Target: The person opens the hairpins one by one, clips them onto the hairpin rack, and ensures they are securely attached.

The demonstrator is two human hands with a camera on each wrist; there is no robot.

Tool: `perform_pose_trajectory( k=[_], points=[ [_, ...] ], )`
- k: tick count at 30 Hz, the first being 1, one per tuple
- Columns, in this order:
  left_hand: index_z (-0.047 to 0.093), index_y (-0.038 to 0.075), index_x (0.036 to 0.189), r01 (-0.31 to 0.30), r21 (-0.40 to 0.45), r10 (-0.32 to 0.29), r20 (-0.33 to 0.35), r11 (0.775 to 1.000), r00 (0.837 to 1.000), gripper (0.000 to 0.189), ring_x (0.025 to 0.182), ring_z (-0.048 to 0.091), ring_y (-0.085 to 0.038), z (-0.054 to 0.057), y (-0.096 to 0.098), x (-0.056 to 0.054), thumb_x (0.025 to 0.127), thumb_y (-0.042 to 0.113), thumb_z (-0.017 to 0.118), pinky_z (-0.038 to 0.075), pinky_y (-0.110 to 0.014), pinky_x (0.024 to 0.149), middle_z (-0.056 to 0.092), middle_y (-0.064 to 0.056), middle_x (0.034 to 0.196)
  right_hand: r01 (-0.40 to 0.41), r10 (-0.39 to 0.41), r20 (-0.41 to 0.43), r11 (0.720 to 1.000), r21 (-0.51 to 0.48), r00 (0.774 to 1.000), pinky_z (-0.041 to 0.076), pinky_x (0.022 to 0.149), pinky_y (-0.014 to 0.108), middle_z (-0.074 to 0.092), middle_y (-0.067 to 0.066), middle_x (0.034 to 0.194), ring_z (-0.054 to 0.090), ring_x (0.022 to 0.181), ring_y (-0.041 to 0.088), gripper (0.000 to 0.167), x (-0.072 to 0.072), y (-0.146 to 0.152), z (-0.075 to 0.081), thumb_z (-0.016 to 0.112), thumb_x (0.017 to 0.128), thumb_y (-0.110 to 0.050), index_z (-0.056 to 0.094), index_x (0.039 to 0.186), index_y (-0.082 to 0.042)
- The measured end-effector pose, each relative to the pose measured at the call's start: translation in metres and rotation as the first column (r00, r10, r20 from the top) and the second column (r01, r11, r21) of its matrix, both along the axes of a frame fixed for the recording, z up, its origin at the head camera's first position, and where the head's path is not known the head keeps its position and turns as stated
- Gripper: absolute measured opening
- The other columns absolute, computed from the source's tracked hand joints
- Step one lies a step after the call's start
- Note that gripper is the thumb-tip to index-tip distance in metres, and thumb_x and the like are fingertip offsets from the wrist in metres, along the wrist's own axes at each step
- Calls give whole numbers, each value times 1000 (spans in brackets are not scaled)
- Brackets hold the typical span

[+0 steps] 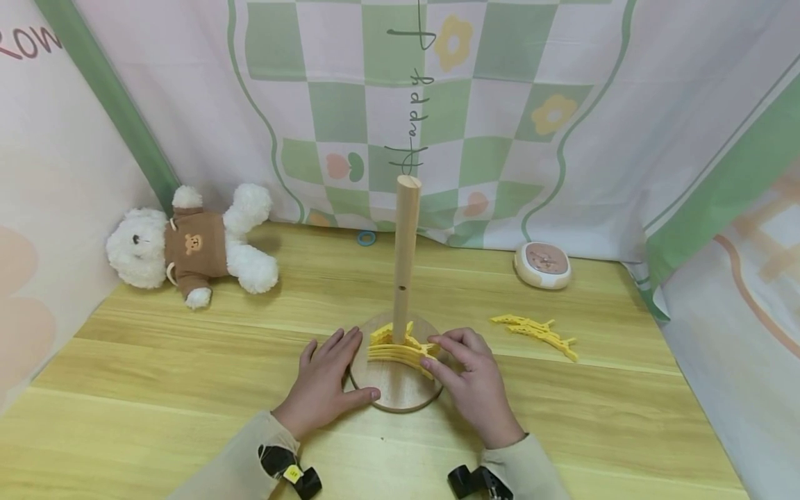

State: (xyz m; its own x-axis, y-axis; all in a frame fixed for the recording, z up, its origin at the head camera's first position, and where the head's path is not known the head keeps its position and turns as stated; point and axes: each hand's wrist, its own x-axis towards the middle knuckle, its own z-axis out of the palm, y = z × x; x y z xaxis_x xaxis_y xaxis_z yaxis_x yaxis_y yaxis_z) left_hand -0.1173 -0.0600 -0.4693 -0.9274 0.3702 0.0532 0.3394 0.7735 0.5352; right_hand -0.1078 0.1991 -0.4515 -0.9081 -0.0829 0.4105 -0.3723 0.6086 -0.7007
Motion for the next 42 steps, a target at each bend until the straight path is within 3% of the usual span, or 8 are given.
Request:
perform_pose_trajectory(
  k=[9, 15, 22, 28, 32, 37, 42],
  points=[
    [35, 7, 156, -3, 1, 3, 1, 1000, 1000, 100, 149, 26, -34, 1, 0, 0, 82, 64, 72, 8, -64, 117, 33, -10, 161, -15, 15, 10, 1000, 8, 1000, 43, 96, 29, 63, -1, 112, 56, 109, 15, 33, -1, -1, 2, 80, 85, -10, 73, 117, -5],
    [35, 7, 156, -3, 5, 3, -1, 1000, 1000, 100, 150, 25, -34, 1, -1, -1, 82, 64, 72, 8, -64, 117, 32, -10, 161, -32, 33, 29, 999, -8, 999, 43, 98, 32, 63, 1, 116, 54, 111, 12, 40, -1, 0, 3, 78, 88, -12, 68, 125, -3],
    [34, 7, 156, 0, 4, 0, 8, 1000, 1000, 101, 150, 24, -33, 2, -1, -1, 82, 64, 72, 7, -63, 117, 31, -9, 162, -52, 52, 9, 995, -85, 999, 37, 100, 21, 63, 5, 119, 52, 112, 9, 39, -5, 15, 1, 72, 92, -5, 65, 130, -2],
    [34, 8, 157, 0, 5, 0, 17, 1000, 1000, 101, 150, 24, -33, 2, 0, -1, 82, 64, 72, 6, -63, 118, 31, -9, 162, 37, -39, -30, 997, -73, 999, 40, 95, 25, 64, 2, 116, 53, 108, 6, 32, -10, 35, -1, 73, 91, -5, 69, 122, -2],
    [34, 8, 156, 0, 2, 0, 9, 1000, 1000, 101, 150, 24, -33, 1, 0, -1, 82, 64, 71, 7, -63, 118, 31, -9, 162, 99, -103, -90, 994, -51, 991, 43, 90, 18, 66, 3, 112, 53, 105, 2, 27, -14, 47, -4, 74, 89, -3, 72, 115, -1],
    [34, 8, 157, -1, 3, 1, 17, 1000, 1000, 101, 150, 24, -33, -1, -1, 0, 81, 66, 71, 7, -63, 118, 31, -8, 162, 163, -164, -176, 986, -22, 971, 40, 86, 11, 67, 9, 105, 51, 100, -4, 24, -17, 63, -8, 77, 84, 4, 74, 107, 2],
    [34, 9, 157, 1, 4, -1, 17, 1000, 1000, 101, 150, 24, -33, -2, -1, 0, 82, 66, 70, 7, -63, 117, 31, -8, 162, 279, -277, -148, 960, -10, 949, 35, 85, 16, 68, 10, 101, 48, 95, -5, 22, -17, 79, -8, 77, 84, 1, 74, 106, 2]
  ],
)
